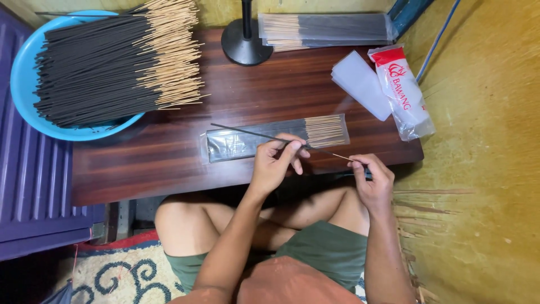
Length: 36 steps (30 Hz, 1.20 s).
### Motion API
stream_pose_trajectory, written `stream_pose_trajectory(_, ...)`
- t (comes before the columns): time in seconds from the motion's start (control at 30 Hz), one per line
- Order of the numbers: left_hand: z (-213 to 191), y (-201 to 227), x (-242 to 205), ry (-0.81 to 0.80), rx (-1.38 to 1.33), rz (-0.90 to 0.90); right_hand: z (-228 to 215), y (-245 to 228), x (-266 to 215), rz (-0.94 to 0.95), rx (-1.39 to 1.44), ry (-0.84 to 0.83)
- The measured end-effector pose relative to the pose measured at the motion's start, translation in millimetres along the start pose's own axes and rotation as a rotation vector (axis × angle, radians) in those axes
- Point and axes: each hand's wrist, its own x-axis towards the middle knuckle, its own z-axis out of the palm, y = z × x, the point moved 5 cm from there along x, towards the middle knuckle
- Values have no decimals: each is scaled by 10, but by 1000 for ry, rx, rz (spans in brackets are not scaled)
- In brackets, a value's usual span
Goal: A person is seen picking up individual incense sticks from a large pile and carefully sliding them into a clear plastic sleeve.
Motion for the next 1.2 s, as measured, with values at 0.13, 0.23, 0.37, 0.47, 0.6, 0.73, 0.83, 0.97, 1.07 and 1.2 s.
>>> stream_pose_trajectory(0.13, 163, -28, 11, -71, 87, -10, 71, -279, 97, -153, -162, -96)
stream_pose_trajectory(0.23, 262, 78, 52, -167, 151, 25, 18, -279, 73, -113, -154, -137)
stream_pose_trajectory(0.37, 197, 149, 80, -352, 1032, 266, -388, 14, -62, 76, -279, -116)
stream_pose_trajectory(0.47, 99, 193, 75, -288, 1286, 284, -774, 210, -251, 285, -367, -89)
stream_pose_trajectory(0.6, -91, 328, 69, -109, 1402, 308, -1083, 251, -452, 660, -424, -137)
stream_pose_trajectory(0.73, -307, 229, 44, -90, 1382, 222, -1153, 228, -491, 780, -471, -199)
stream_pose_trajectory(0.83, -392, 294, 39, -112, 1403, 196, -1150, 288, -515, 800, -536, -256)
stream_pose_trajectory(0.97, -494, 384, 45, -129, 1386, 180, -1103, 229, -471, 838, -516, -258)
stream_pose_trajectory(1.07, -513, 386, 37, -136, 1400, 189, -1087, 232, -472, 802, -496, -222)
stream_pose_trajectory(1.2, -498, 394, 39, -135, 1423, 204, -1089, 296, -471, 729, -394, -155)
